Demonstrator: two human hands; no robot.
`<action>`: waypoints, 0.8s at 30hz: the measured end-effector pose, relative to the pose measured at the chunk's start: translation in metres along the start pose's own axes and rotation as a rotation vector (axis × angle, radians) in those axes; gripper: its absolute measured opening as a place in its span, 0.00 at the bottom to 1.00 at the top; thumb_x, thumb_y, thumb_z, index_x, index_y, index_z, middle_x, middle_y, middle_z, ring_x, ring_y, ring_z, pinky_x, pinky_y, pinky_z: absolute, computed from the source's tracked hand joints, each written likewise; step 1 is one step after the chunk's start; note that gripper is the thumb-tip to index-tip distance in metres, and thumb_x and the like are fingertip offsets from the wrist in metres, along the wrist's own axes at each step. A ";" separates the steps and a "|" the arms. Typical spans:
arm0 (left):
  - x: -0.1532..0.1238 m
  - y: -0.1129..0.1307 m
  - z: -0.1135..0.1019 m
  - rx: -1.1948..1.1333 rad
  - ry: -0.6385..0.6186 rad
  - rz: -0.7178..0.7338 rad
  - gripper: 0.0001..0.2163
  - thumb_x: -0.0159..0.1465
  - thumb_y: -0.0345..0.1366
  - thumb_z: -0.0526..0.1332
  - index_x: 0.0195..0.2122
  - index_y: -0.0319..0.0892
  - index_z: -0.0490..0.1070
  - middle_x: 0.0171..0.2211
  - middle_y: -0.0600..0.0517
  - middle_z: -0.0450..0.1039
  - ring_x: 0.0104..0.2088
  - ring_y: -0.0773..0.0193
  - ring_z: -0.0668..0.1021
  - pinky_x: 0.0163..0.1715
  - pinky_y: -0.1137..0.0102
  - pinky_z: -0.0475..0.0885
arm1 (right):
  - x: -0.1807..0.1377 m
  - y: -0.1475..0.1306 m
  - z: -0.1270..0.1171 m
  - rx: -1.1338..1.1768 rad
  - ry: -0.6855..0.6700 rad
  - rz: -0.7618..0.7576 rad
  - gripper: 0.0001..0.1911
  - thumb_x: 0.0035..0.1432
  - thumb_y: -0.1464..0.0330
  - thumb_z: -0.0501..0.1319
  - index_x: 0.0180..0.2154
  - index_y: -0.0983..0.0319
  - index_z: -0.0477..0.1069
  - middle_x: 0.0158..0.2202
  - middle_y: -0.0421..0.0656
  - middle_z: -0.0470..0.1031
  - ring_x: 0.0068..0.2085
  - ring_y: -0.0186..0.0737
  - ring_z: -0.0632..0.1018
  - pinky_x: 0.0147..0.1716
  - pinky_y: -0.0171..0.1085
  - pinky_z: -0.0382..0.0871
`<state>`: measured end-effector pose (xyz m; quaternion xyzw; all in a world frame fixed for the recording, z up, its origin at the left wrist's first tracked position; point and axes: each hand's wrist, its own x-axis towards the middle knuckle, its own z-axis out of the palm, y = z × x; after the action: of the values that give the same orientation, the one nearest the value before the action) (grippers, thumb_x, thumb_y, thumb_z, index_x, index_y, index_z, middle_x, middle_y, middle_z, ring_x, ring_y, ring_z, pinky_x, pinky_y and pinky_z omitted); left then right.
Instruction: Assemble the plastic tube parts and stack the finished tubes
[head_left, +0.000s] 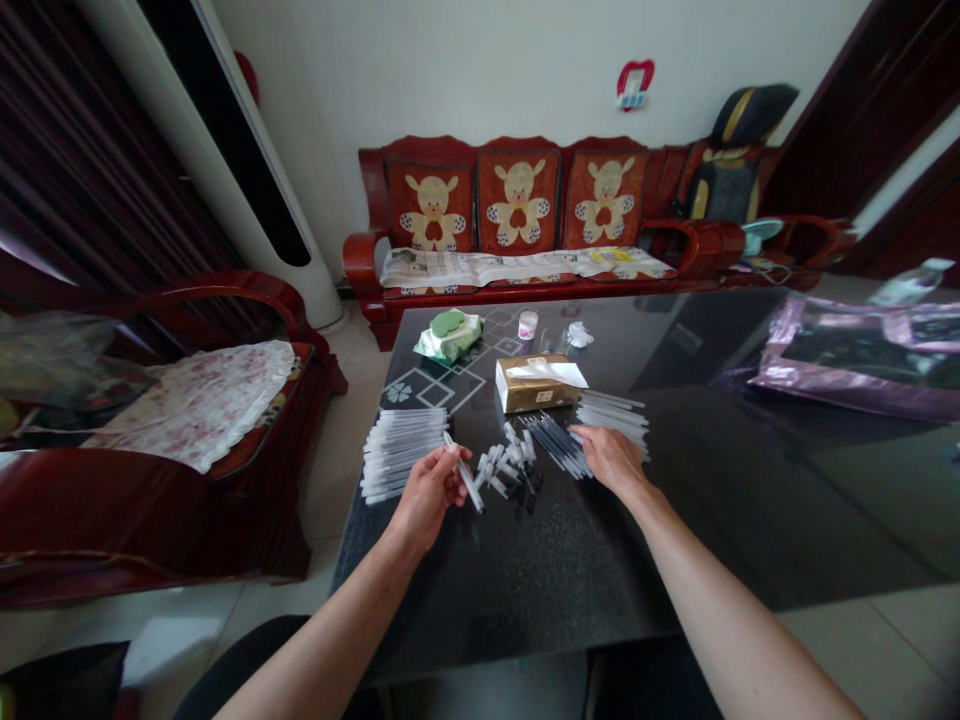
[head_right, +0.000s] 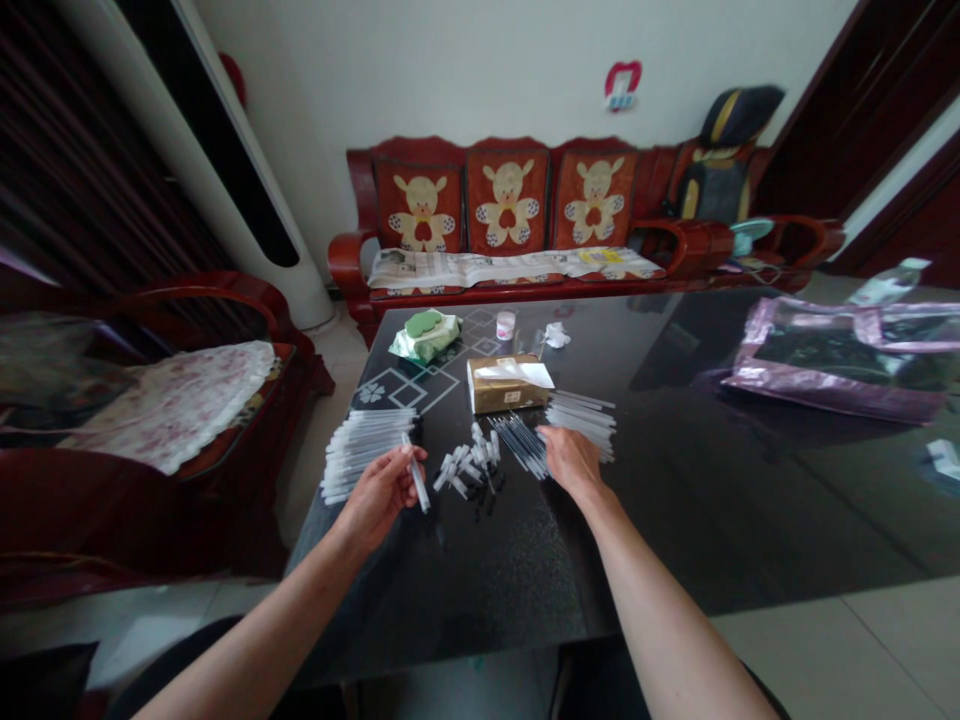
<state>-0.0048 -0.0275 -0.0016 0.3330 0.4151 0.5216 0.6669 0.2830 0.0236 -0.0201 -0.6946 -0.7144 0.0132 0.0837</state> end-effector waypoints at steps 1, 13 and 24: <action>0.000 0.000 0.000 0.001 0.001 -0.002 0.15 0.57 0.46 0.64 0.34 0.36 0.71 0.18 0.56 0.65 0.16 0.74 0.67 0.15 0.79 0.60 | -0.002 -0.004 0.000 0.011 -0.008 -0.022 0.19 0.62 0.67 0.50 0.51 0.53 0.72 0.43 0.45 0.79 0.43 0.45 0.79 0.38 0.37 0.69; 0.000 -0.002 0.000 0.022 0.005 0.003 0.15 0.57 0.46 0.64 0.34 0.37 0.71 0.18 0.57 0.65 0.16 0.74 0.67 0.15 0.79 0.61 | -0.021 -0.054 0.001 0.089 -0.094 -0.231 0.17 0.64 0.66 0.49 0.49 0.50 0.72 0.40 0.41 0.80 0.42 0.41 0.79 0.38 0.35 0.66; 0.001 -0.004 -0.001 0.012 -0.010 0.004 0.15 0.57 0.46 0.63 0.34 0.37 0.71 0.19 0.56 0.66 0.16 0.74 0.67 0.15 0.78 0.60 | -0.008 -0.022 -0.006 0.094 -0.028 0.040 0.10 0.56 0.67 0.57 0.35 0.56 0.77 0.35 0.41 0.80 0.38 0.41 0.78 0.32 0.33 0.63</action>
<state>-0.0041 -0.0274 -0.0053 0.3403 0.4140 0.5189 0.6659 0.2619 0.0139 -0.0124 -0.7038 -0.7001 0.0582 0.1059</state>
